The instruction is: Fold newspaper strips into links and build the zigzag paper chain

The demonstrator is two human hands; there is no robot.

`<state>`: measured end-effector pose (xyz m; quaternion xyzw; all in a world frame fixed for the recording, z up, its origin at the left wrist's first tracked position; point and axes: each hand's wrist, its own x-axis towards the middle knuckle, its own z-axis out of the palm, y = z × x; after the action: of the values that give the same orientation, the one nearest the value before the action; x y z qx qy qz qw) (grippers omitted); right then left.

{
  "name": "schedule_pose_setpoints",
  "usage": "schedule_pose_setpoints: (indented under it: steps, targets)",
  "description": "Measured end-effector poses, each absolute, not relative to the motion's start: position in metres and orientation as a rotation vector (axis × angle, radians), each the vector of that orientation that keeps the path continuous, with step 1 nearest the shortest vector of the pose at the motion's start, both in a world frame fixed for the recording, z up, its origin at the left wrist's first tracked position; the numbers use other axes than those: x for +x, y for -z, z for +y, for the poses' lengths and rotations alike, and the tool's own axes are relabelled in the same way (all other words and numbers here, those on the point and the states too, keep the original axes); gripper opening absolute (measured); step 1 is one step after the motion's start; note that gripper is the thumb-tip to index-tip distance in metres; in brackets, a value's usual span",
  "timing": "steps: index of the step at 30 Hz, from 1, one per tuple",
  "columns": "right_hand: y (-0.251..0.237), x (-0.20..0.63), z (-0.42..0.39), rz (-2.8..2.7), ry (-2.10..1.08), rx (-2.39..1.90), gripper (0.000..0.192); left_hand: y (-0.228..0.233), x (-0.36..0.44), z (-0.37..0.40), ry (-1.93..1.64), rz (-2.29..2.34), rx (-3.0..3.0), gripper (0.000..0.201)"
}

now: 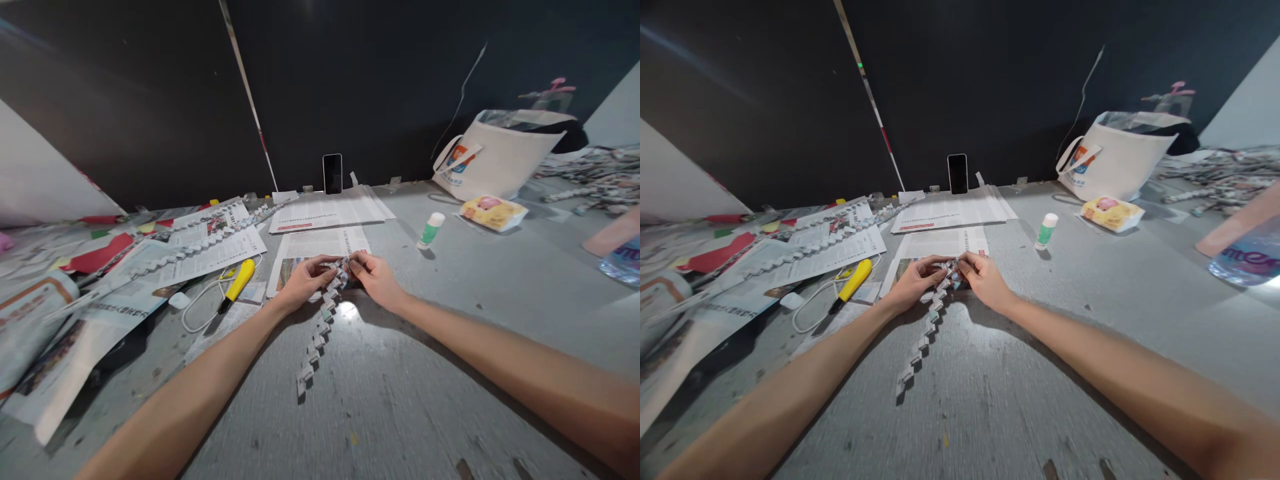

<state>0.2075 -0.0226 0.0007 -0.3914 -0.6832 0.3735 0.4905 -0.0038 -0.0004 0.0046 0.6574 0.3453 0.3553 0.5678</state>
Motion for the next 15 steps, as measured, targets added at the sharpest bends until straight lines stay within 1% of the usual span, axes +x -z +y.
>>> schedule_pose_setpoints:
  steps: [3, 10, 15]
  targets:
    - [-0.0023, 0.2058, -0.0253, -1.669, -0.890, -0.973, 0.041, -0.0042, -0.0036, 0.0003, -0.865, 0.811, 1.501, 0.061]
    - [0.0025, 0.2040, -0.0229, -1.553, -0.958, -1.034, 0.035, 0.0007, -0.0049, 0.0036, -0.928, 0.806, 1.419, 0.059]
    - [0.0028, 0.2054, -0.0216, -1.579, -0.911, -1.071, 0.031, 0.0006, -0.0047, 0.0028, -0.942, 0.815, 1.412, 0.062]
